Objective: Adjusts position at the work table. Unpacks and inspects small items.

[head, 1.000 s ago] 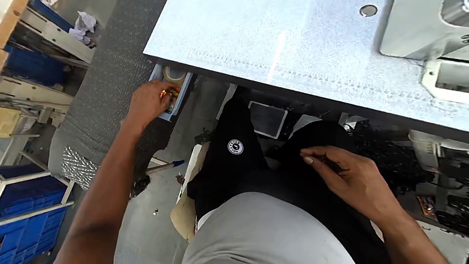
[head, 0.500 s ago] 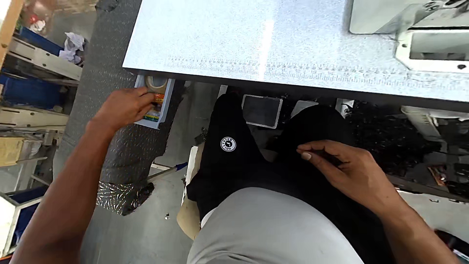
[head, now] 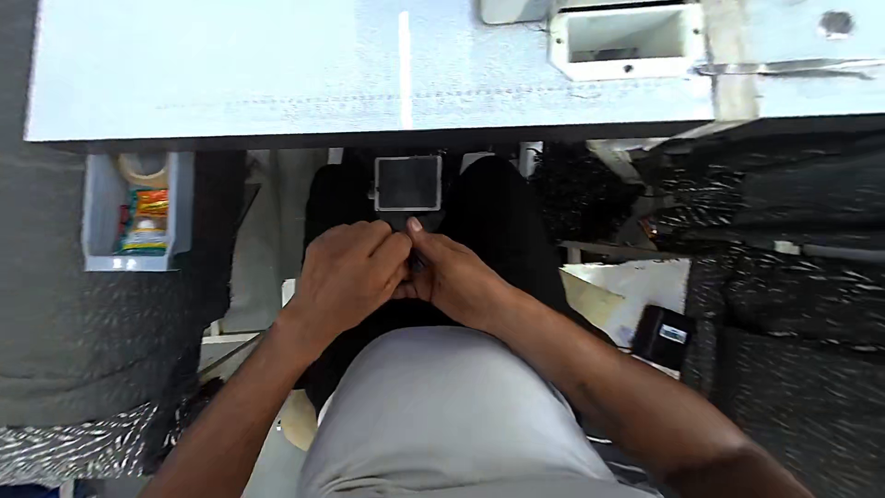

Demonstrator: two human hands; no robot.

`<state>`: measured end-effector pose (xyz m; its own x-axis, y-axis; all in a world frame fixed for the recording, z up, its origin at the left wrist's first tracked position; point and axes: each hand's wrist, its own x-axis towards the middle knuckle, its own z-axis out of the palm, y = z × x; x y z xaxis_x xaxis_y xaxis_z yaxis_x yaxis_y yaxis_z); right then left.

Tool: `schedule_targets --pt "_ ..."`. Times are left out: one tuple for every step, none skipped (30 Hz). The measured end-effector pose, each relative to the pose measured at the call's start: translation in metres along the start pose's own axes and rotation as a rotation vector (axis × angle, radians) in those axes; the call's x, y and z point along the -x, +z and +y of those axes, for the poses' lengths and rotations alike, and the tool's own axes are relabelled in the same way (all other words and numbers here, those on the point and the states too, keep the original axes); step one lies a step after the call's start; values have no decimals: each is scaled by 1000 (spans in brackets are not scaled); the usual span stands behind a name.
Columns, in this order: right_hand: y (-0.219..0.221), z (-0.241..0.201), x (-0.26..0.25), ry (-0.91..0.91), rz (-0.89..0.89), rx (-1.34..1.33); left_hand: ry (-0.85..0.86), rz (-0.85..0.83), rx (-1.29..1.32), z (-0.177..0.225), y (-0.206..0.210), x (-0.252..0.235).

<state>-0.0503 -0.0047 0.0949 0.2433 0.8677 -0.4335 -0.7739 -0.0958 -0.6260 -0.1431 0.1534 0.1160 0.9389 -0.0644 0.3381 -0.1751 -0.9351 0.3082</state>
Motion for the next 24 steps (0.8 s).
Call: schedule_targets --pt "-7 1 3 20 98 -91 2 -33 33 4 11 -4" --pt "-15 3 6 18 185 -165 -5 -76 71 7 20 -7" --pt "-23 5 9 -4 256 -216 -21 -128 124 10 28 -10" --pt "-29 8 13 -43 318 -243 -63 -189 203 11 34 -11" --pt "-35 9 16 -100 379 -243 -136 -250 316 12 38 -13" --pt "-40 10 20 -175 441 -204 -236 -296 462 10 39 -14" --pt "-46 11 23 -256 492 -120 -353 -324 633 7 39 -14" --pt "-54 11 28 -328 523 -10 -483 -325 811 4 37 -13" --pt "-61 11 32 -382 528 102 -586 -288 981 2 37 -12" --pt "-67 9 36 -409 504 194 -656 -213 1116 -1 39 -9" --pt "-72 9 39 -418 468 262 -714 -126 1203 -2 42 -7" --pt "-74 9 40 -418 436 318 -771 -43 1253 0 45 -5" --pt "-73 9 39 -416 413 378 -827 22 1284 2 48 -2" --pt "-70 9 37 -422 393 438 -864 71 1315 4 51 -1" --pt "-66 7 33 -436 384 478 -882 108 1339 6 55 1" --pt "-63 7 29 -457 382 513 -888 130 1350 9 57 2" --pt "-61 7 24 -481 388 542 -893 141 1349 12 59 4" --pt "-60 8 20 -496 387 567 -887 144 1341 14 60 5" --pt "-60 9 16 -505 382 580 -870 140 1321 16 60 6" --pt "-60 10 13 -511 378 578 -850 126 1293 18 60 6" --pt "-61 11 12 -514 382 577 -832 108 1271 19 59 5" --pt "-62 12 11 -520 391 582 -822 91 1255 19 59 5" --pt "-63 14 12 -527 401 588 -822 78 1242 20 59 5" --pt "-64 15 12 -529 410 595 -833 58 1238 21 59 5"
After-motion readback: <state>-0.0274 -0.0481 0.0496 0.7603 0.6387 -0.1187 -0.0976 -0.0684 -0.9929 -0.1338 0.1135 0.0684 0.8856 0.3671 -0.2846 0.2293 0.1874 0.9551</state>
